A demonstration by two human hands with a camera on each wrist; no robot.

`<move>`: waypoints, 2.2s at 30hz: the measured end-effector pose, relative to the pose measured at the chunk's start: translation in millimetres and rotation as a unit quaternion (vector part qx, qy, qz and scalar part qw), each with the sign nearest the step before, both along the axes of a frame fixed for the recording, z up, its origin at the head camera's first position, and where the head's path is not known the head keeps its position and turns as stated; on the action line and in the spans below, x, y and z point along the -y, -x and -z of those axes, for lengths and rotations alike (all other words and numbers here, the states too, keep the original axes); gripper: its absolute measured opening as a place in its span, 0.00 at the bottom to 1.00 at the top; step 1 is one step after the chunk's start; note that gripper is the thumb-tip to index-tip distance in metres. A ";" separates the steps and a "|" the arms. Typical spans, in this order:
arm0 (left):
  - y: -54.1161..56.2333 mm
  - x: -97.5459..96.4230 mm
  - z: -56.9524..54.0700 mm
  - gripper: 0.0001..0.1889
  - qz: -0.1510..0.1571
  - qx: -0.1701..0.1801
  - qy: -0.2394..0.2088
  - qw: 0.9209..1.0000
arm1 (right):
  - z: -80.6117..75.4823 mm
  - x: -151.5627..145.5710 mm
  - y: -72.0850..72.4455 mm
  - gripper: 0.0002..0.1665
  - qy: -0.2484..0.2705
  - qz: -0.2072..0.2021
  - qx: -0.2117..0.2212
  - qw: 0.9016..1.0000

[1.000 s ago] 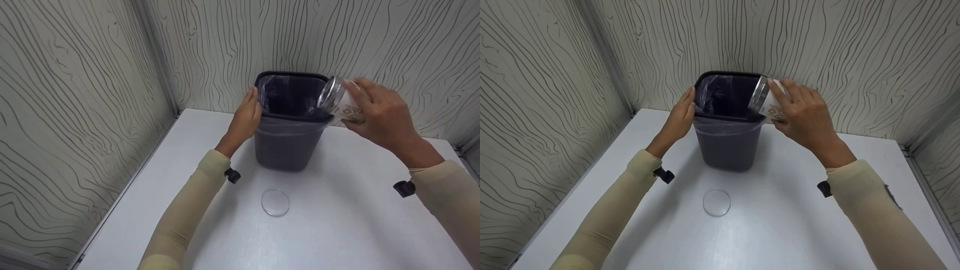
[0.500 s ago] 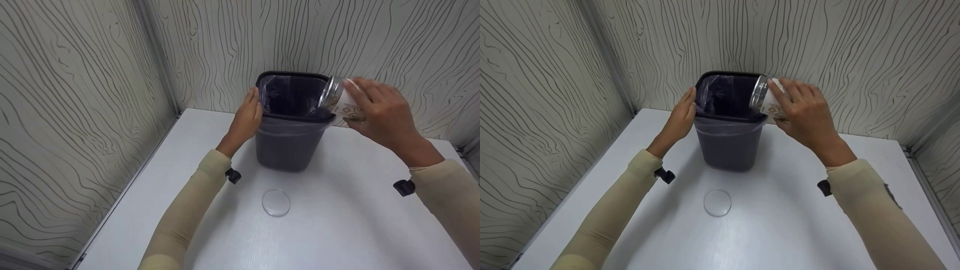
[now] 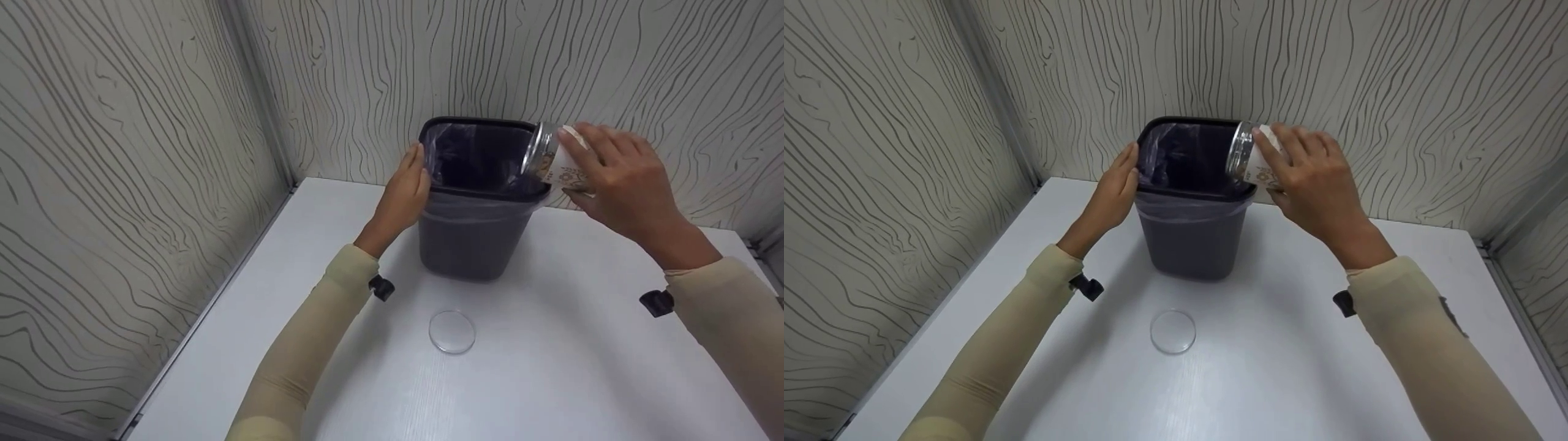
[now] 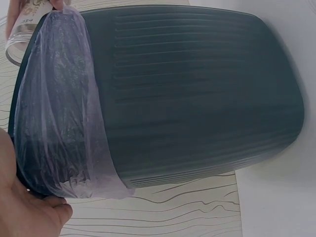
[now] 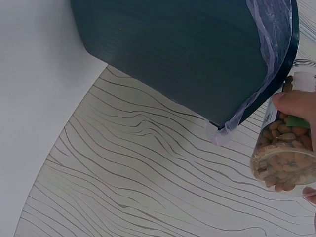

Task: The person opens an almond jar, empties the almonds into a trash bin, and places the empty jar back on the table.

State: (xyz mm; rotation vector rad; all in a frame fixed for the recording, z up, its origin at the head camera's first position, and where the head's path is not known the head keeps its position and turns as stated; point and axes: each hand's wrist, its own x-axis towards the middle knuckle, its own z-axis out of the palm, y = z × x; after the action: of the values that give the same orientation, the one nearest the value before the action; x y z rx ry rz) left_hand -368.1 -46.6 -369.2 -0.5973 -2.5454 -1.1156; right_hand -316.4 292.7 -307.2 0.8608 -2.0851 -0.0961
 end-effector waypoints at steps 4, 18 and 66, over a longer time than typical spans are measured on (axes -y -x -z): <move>-0.5 0.3 -0.5 0.28 0.002 0.001 -0.006 1.000 | 0.5 -1.0 4.3 0.60 -0.003 -0.003 0.001 1.000; 1.5 -0.6 0.2 0.29 0.000 -0.004 -0.005 1.000 | -0.5 -4.5 10.1 0.59 -0.017 -0.011 0.003 1.000; 1.6 3.2 0.2 0.28 -0.003 -0.011 -0.013 1.000 | 6.2 13.3 17.0 0.36 -0.034 0.008 -0.016 0.999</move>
State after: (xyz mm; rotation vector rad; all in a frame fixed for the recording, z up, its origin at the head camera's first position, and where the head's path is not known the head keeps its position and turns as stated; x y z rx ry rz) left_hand -369.7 -49.7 -369.5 -0.5913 -2.5100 -1.1317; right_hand -333.4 279.4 -313.4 0.8780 -2.0688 -0.1894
